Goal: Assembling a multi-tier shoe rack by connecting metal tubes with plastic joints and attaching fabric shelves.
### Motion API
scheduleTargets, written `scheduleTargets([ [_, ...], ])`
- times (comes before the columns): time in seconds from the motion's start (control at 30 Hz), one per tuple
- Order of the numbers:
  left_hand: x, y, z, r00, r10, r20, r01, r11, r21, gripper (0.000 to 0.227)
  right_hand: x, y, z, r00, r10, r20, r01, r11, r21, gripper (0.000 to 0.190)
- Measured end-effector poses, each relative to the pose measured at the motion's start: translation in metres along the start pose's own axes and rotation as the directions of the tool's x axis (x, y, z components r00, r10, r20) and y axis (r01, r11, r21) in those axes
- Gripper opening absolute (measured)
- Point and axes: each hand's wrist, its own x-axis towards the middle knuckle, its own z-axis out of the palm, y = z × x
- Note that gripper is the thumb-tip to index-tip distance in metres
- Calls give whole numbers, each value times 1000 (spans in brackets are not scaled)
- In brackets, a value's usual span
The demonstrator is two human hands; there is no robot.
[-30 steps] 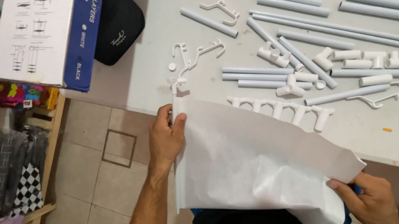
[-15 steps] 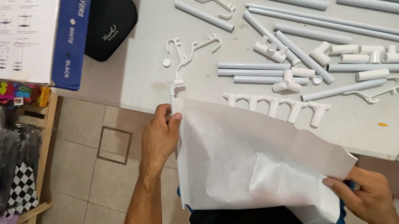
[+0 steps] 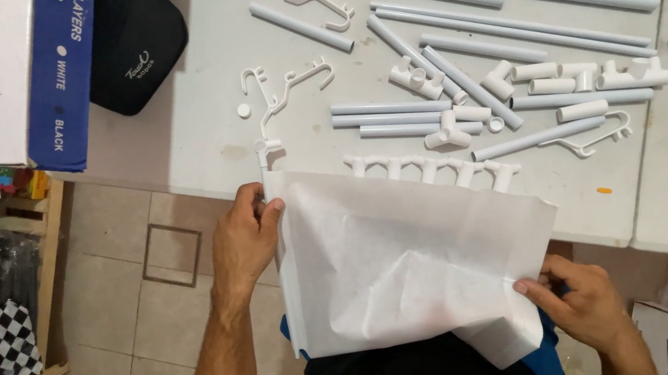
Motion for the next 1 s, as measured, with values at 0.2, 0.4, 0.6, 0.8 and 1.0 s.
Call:
scheduleTargets([
  [0.2,-5,12,-6,998,-54,-13,55,998,19,44,4,-17,-24,984,178,-22,-179,968,-178,27],
  [0.4,-8,19,-10,996,-80,-47,79,997,-19,46,18,-40,-58,910,-153,-385,107,985,-138,15],
  [0.6,-8,18,-8,994,8,-105,-10,1000,-24,37,81,-70,-91,758,-430,-490,319,901,-295,11],
  [0.8,6,2,1,937,189,-293,-211,976,-47,32,217,-87,-113,688,-645,-333,454,740,-496,14],
  [1.0,37,4,3,815,291,-501,-420,893,-164,35,280,-109,-98,864,-487,-127,307,711,-632,19],
])
